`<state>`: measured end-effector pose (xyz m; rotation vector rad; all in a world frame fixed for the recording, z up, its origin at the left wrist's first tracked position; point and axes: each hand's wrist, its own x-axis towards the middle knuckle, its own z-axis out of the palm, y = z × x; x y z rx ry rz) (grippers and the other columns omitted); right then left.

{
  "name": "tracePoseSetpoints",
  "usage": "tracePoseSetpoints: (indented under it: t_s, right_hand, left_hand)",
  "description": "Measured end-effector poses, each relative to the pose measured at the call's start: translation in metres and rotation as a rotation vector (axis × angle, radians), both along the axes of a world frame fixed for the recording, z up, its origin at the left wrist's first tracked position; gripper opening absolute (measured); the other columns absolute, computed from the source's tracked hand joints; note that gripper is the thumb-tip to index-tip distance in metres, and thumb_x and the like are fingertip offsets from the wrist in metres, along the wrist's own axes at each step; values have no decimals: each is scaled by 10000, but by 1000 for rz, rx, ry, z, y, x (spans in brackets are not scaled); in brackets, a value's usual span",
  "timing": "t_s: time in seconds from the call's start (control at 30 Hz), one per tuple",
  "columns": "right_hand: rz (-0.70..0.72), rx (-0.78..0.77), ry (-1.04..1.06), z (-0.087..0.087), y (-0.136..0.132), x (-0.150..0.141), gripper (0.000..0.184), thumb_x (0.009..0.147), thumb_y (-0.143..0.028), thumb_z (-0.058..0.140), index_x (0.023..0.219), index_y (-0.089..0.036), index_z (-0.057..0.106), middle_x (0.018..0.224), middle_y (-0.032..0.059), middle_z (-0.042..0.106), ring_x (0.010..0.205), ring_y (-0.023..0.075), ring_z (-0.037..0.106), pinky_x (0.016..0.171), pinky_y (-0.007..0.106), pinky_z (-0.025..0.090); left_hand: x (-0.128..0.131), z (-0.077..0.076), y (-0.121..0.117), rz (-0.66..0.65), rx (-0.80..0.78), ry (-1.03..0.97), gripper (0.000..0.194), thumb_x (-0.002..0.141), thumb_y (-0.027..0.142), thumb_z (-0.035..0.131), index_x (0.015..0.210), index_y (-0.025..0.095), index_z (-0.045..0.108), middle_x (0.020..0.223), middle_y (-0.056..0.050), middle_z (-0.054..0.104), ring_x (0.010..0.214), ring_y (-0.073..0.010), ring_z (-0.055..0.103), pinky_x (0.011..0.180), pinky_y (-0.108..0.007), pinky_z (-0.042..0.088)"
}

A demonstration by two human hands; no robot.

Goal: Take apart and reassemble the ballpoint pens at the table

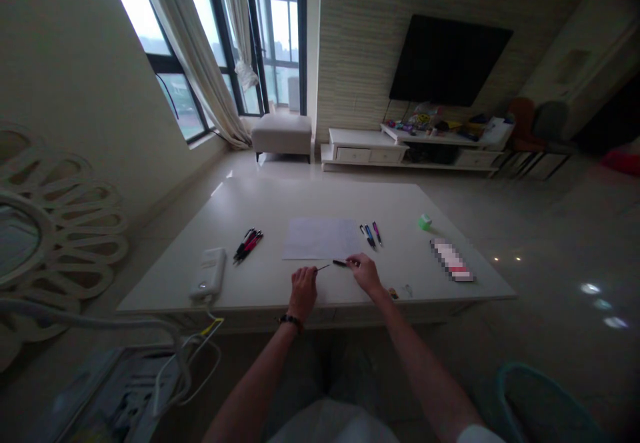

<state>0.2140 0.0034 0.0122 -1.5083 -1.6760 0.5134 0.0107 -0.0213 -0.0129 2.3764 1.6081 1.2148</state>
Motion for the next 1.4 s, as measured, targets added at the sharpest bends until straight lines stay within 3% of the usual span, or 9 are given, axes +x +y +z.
tracePoseSetpoints:
  t_s: [0.17, 0.33, 0.57, 0.73, 0.87, 1.03, 1.4]
  right_hand:
    - [-18, 17, -142, -27, -4, 2, 144, 721, -197, 621, 851, -212, 683, 847, 47, 593, 847, 174, 555, 791, 276, 427]
    - [-84, -35, -186, -34, 7, -8, 112, 738, -221, 618, 833, -198, 673, 849, 49, 582, 827, 168, 548, 772, 258, 420]
    - [-49, -47, -196, -24, 13, -12, 53, 745, -182, 589, 730, -186, 640, 839, 78, 593, 833, 189, 545, 762, 281, 416]
    - [83, -61, 107, -10, -4, -16, 133, 794, -192, 489, 840, -170, 612, 748, 40, 622, 702, 159, 573, 676, 278, 447]
    - [160, -11, 194, 5, -19, -19, 236, 819, -234, 456, 980, -182, 619, 850, 52, 629, 776, 153, 577, 667, 262, 454]
    - [208, 16, 185, 13, -20, -22, 193, 817, -263, 490, 879, -192, 658, 858, 49, 624, 801, 155, 565, 677, 261, 454]
    - [245, 5, 196, 22, -23, -28, 175, 819, -289, 523, 859, -196, 666, 840, 52, 631, 790, 160, 569, 683, 272, 450]
  left_hand:
    - [-1, -5, 5, 62, 97, -205, 182, 895, 191, 341, 1007, 191, 484, 871, -55, 557, 847, -176, 487, 780, -338, 385]
    - [-2, -4, 3, 84, 115, -221, 243, 902, 193, 314, 1096, 185, 459, 915, -68, 548, 867, -179, 475, 792, -344, 385]
    - [-2, 1, -2, 86, 9, 33, 202, 888, 213, 354, 962, 213, 542, 810, -45, 526, 802, -183, 457, 754, -334, 354]
    - [-1, 6, -5, 49, -48, 180, 206, 861, 159, 374, 948, 226, 549, 839, -49, 525, 814, -188, 451, 750, -338, 340]
    - [-1, 7, -6, 39, -54, 198, 205, 860, 160, 375, 943, 229, 549, 830, -45, 519, 812, -185, 449, 748, -333, 337]
    - [0, 9, -6, 38, -63, 208, 200, 863, 161, 371, 944, 222, 543, 837, -47, 519, 819, -190, 445, 759, -334, 334]
    - [0, 12, -8, 21, -74, 228, 210, 855, 154, 374, 951, 230, 544, 833, -49, 514, 816, -194, 445, 753, -344, 332]
